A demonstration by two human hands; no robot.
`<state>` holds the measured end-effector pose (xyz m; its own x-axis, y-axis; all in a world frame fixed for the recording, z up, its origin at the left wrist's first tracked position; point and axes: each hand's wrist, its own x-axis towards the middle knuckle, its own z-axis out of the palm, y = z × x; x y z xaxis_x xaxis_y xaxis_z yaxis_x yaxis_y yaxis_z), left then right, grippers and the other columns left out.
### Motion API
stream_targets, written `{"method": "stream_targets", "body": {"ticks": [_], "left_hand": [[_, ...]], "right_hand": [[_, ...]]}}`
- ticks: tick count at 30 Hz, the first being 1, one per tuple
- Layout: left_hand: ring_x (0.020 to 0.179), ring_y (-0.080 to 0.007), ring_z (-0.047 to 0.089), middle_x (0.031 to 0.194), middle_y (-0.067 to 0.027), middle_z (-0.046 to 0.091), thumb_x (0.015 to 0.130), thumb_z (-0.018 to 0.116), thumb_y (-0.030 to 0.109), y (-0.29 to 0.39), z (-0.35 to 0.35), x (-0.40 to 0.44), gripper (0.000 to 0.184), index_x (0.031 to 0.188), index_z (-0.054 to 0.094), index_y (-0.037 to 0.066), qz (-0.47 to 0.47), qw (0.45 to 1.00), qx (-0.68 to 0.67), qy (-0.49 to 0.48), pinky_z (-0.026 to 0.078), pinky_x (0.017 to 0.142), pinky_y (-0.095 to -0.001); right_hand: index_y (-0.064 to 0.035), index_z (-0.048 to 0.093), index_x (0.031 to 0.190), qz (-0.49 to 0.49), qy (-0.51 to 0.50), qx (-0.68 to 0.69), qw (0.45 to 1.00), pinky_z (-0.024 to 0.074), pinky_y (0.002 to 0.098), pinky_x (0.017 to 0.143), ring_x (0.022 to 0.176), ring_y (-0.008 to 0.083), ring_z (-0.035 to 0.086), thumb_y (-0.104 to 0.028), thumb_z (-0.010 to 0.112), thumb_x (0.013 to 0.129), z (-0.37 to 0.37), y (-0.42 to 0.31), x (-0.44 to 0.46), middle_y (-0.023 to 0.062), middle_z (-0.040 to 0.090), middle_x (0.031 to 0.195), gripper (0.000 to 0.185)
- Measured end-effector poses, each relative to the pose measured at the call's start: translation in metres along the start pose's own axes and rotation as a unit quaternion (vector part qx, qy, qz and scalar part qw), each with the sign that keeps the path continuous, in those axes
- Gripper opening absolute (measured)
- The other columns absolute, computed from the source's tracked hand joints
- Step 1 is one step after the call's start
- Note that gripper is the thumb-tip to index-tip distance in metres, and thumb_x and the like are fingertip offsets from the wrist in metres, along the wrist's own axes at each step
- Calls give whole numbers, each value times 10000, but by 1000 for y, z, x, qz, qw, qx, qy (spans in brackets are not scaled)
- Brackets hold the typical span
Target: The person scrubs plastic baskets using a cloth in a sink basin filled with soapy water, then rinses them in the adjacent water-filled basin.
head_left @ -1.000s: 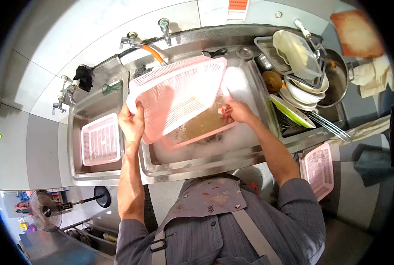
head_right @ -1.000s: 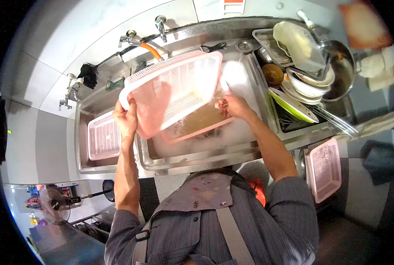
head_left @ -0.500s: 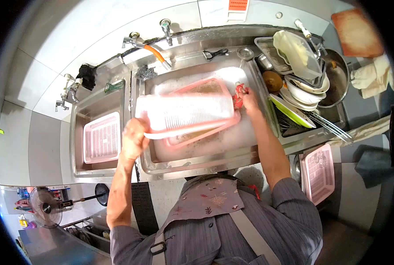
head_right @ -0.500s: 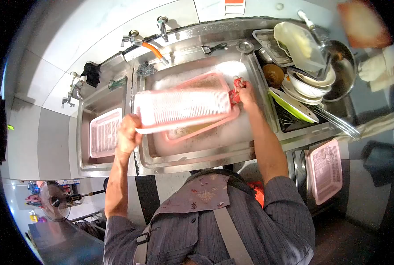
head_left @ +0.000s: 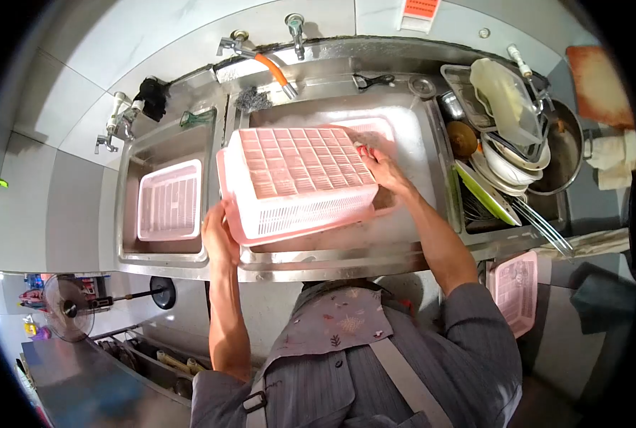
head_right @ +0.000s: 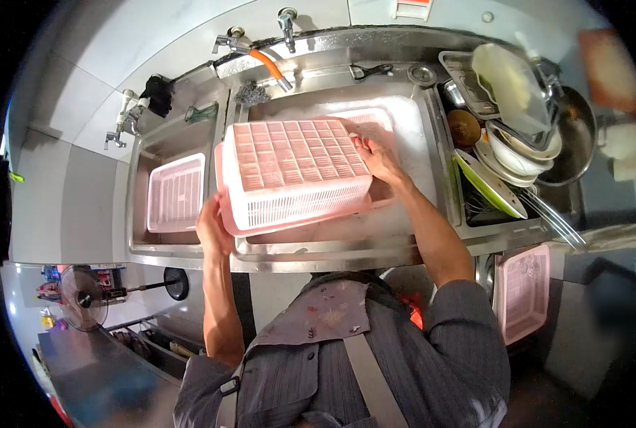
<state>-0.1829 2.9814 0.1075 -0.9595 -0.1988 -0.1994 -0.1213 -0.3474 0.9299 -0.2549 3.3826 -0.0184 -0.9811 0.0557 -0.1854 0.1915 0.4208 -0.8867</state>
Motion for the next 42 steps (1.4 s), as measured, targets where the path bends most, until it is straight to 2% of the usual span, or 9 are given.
{"method": "stream_targets", "body": {"ticks": [9,15,20,21,24,29,33,36,42], "left_hand": [[941,-194,685,1105,-133,691,1028,536,115,-17,-24,24,302,1270,572,-61,5,1000,-18,7,568,787,-308],[936,-166,686,1124,-100,698,1033,542,133,-11,-35,10,289,1277,590,-13,92,996,-18,6,569,813,-301],[930,-135,662,1098,-79,695,1039,551,171,-33,-39,19,302,1274,588,-15,137,990,10,10,548,808,-281],[939,-131,655,1107,-80,691,1041,548,179,-37,-35,18,320,1292,574,-18,144,988,41,28,540,813,-276],[965,-124,627,1139,-83,672,1048,541,208,-50,-19,14,390,1356,518,-30,151,984,62,76,517,826,-271],[990,-143,611,1156,-96,656,1053,533,254,-66,-7,6,444,1383,490,-39,140,982,108,62,505,861,-294],[995,-145,609,1152,-91,657,1054,529,276,-82,8,10,441,1373,499,-27,130,986,90,51,499,869,-292],[983,-148,618,1135,-87,664,1059,516,260,-95,12,16,407,1343,511,-31,101,986,123,58,503,870,-291],[939,-146,618,1096,-89,666,1064,490,222,-83,21,12,355,1293,527,-46,110,984,122,64,508,828,-292]], "right_hand": [[-61,599,1261,-82,78,77,991,501,412,829,927,293,660,-193,508,1016,13,42,64,126,688,974,292],[-102,591,1302,-180,-3,-504,845,487,447,967,1149,357,587,-112,522,920,27,50,31,181,627,1138,389],[-99,622,1296,-56,-14,-450,891,487,464,959,1076,344,615,-265,616,920,54,103,66,235,549,1342,411],[-92,638,1267,99,48,-131,985,500,440,919,1024,290,623,-289,642,916,63,83,56,189,577,1293,403],[-93,604,1310,183,18,273,944,524,374,781,923,146,593,-281,684,925,38,-6,30,81,630,1128,436],[-107,635,1229,-10,39,258,965,521,320,768,853,137,607,-256,657,959,34,-120,-12,6,652,997,309],[-69,655,1058,-85,72,102,988,506,411,757,833,299,663,-397,613,953,75,-182,-46,153,684,896,347],[-10,595,975,-444,185,-81,873,478,474,711,735,373,613,-245,609,950,115,-142,-51,201,613,922,237],[-19,548,1019,-392,221,-101,887,561,451,629,796,340,677,-222,599,950,57,-81,-29,217,670,959,220]]}}
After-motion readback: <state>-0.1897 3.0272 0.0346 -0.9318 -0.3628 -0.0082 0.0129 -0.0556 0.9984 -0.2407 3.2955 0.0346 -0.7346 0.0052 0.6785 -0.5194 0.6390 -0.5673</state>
